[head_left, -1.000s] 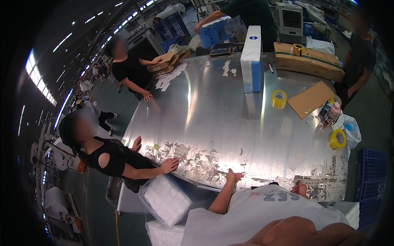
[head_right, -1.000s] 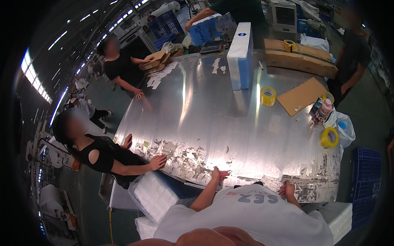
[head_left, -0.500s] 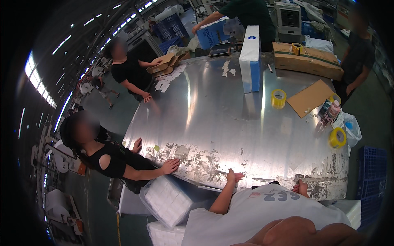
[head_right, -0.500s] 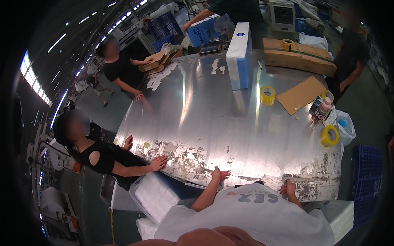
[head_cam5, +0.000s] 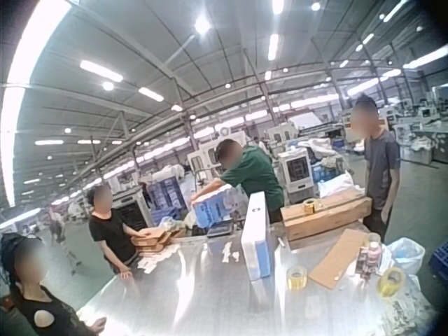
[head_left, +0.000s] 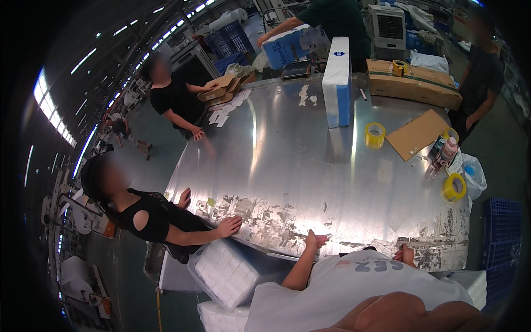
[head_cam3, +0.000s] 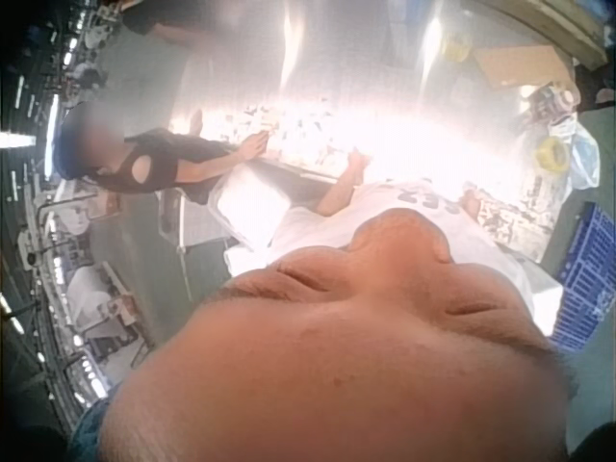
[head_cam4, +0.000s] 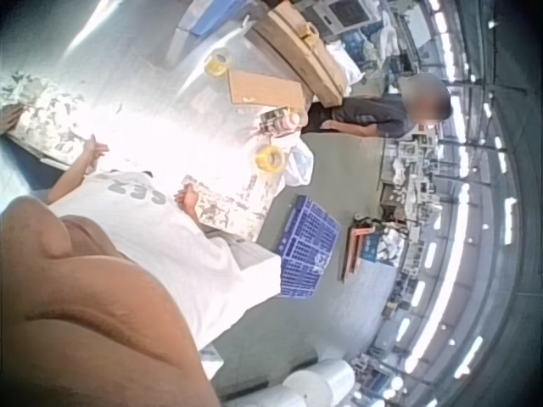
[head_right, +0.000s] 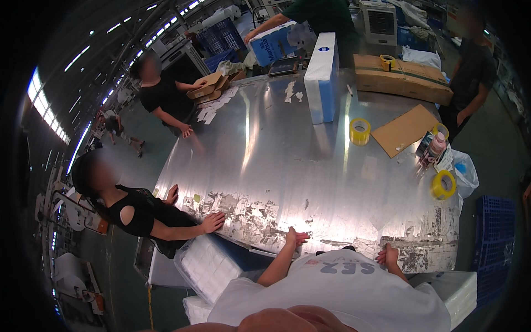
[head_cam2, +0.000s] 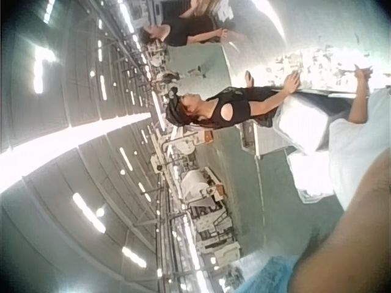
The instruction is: The person takes a plastic bag containing white paper blocks, places it into a larger plastic sleeve, and seals the opening using a hand-held tape dispenser.
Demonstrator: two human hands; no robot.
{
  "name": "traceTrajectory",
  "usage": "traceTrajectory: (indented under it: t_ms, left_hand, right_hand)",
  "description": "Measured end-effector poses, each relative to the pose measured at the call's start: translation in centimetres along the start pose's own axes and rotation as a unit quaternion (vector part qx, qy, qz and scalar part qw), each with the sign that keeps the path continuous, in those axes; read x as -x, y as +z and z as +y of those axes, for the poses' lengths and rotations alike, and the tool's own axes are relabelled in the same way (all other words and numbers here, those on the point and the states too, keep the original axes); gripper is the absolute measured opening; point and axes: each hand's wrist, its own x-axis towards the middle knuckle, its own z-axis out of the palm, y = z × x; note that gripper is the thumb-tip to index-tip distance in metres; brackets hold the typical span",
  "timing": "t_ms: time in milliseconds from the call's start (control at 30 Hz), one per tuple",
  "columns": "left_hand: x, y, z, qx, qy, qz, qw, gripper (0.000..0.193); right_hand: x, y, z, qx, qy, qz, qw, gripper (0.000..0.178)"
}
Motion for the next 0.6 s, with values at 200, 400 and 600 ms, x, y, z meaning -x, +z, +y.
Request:
traceTrajectory:
  t_ms: [200, 400, 600]
  left_hand:
    - [0.18, 0.02, 0.09, 0.005, -0.004, -0.001, 1.0, 0.075]
    - [0.1, 0.16, -0.04, 0.006, 0.008, 0.003, 1.0, 0.075]
    - [0.13, 0.17, -0.02, 0.004, -0.002, -0.001, 1.0, 0.076]
  right_hand:
    - [0.1, 0.0, 0.08, 0.004, -0.015, 0.001, 1.0, 0.059]
    - [-0.05, -0.15, 0.32, -0.005, -0.021, 0.0, 1.0, 0.06]
    - [-0.19, -0.32, 0.43, -0.004, -0.015, -0.002, 1.0, 0.059]
